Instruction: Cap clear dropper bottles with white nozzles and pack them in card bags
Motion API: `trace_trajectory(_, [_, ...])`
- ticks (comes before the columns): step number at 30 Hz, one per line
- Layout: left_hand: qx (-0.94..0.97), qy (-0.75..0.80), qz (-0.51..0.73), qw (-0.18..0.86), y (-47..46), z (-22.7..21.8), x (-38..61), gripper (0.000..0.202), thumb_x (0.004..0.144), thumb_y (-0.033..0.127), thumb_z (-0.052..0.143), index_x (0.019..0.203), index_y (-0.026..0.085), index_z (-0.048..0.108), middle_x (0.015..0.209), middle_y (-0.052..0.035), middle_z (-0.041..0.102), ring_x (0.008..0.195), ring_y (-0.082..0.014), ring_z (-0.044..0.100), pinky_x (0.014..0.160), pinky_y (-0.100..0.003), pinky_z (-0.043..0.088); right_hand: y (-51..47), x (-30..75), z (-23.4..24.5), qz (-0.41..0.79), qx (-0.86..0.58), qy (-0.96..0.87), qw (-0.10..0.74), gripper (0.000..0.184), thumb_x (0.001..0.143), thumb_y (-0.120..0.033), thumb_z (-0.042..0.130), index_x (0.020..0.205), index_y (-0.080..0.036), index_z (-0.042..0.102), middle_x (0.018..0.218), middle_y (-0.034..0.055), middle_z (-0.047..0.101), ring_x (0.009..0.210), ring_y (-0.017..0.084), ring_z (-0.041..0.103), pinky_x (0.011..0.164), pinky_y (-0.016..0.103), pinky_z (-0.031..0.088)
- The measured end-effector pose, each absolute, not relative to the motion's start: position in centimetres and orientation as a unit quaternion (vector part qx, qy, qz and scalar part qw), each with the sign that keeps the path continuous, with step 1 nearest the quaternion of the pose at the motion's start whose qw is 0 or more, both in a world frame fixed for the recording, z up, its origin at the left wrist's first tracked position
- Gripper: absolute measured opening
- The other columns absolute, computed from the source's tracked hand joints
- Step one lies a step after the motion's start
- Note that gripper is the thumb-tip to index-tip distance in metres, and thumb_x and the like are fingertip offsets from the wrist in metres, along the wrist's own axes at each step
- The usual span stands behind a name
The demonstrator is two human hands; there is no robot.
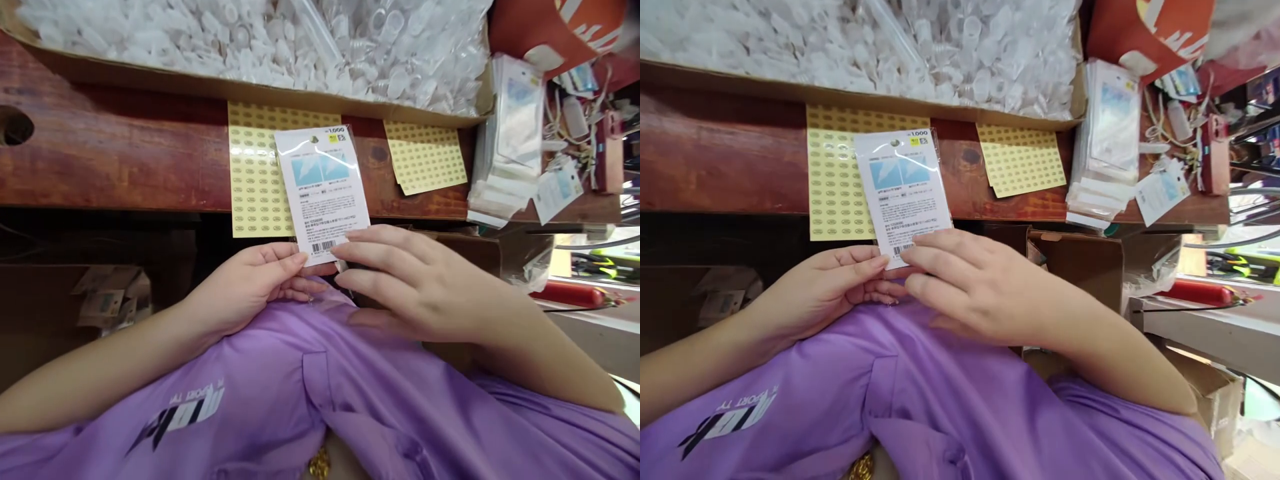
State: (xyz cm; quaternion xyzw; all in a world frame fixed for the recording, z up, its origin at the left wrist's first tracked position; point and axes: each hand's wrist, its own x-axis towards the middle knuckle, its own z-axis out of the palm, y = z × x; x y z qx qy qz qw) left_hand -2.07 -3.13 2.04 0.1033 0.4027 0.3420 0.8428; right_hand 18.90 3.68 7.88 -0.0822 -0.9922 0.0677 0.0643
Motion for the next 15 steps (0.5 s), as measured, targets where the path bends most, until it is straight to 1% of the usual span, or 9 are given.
trace_trajectory(2, [0.105,0.396,0.346,0.844,-3.3,1.9,-2.1,0.019,0.088,0.019,0.062,0.101,0.014,0.074,0.100,-0.0099,0.075,0.079,-0.0150,0.071,0.076,-0.023,0.057,2.7,18.3,7.5,0.038,-0.075,-0.994,0.066,0.018,0.094,-0.024,0.052,0.104,-0.015,0.064,0.117,0.0114,0.067,0.114,0.024,0.060,0.095,0.041,0.053])
trace_trajectory(4, [0.115,0.403,0.344,0.840,-3.5,1.8,-2.1,0.020,0.086,0.019,0.065,0.103,0.015,0.073,0.102,-0.0095,0.074,0.079,-0.0150,0.071,0.076,-0.023,0.057,2.9,18.0,7.5,0.049,-0.069,-0.994,0.069,0.014,0.093,-0.020,0.052,0.097,-0.017,0.065,0.114,0.0085,0.068,0.110,0.023,0.062,0.093,0.039,0.054])
trace_trajectory(7, [0.141,0.400,0.342,0.839,-3.5,1.7,-2.1,0.023,0.083,0.021,0.068,0.105,0.017,0.073,0.106,-0.0084,0.073,0.081,-0.0155,0.071,0.080,-0.026,0.056,3.6,17.5,7.9,0.108,-0.059,-0.990,0.063,0.014,0.093,-0.019,0.052,0.086,-0.016,0.065,0.105,0.0077,0.071,0.098,0.022,0.065,0.084,0.036,0.057])
trace_trajectory(9, [0.149,0.389,0.341,0.843,-3.5,1.8,-2.0,0.019,0.084,0.020,0.067,0.101,0.017,0.074,0.104,-0.0073,0.073,0.083,-0.0160,0.071,0.084,-0.027,0.055,3.8,16.9,8.2,0.145,-0.077,-0.985,0.056,0.019,0.094,-0.021,0.049,0.084,-0.015,0.064,0.099,0.0095,0.071,0.088,0.021,0.066,0.075,0.035,0.058])
trace_trajectory(11, [0.153,0.379,0.343,0.845,-3.4,1.9,-2.0,0.015,0.084,0.018,0.065,0.096,0.017,0.075,0.100,-0.0060,0.074,0.084,-0.0159,0.071,0.083,-0.025,0.054,3.9,16.1,8.4,0.180,-0.118,-0.976,0.036,0.023,0.096,-0.024,0.046,0.084,-0.014,0.063,0.093,0.0103,0.070,0.081,0.020,0.065,0.068,0.033,0.057])
trace_trajectory(13, [0.162,0.378,0.338,0.847,-3.4,1.9,-2.0,0.014,0.083,0.016,0.065,0.093,0.018,0.075,0.097,-0.0053,0.075,0.087,-0.0164,0.071,0.081,-0.024,0.054,4.0,15.4,8.3,0.210,-0.168,-0.963,0.016,0.021,0.095,-0.025,0.046,0.085,-0.014,0.061,0.089,0.0094,0.066,0.078,0.019,0.063,0.065,0.032,0.055])
trace_trajectory(15, [0.174,0.382,0.324,0.848,-3.4,1.8,-2.2,0.013,0.083,0.018,0.065,0.091,0.018,0.075,0.097,-0.0051,0.075,0.089,-0.0176,0.071,0.082,-0.024,0.054,4.2,14.8,8.1,0.220,-0.218,-0.951,0.001,0.015,0.092,-0.024,0.049,0.085,-0.016,0.059,0.086,0.0081,0.063,0.075,0.017,0.060,0.061,0.030,0.051])
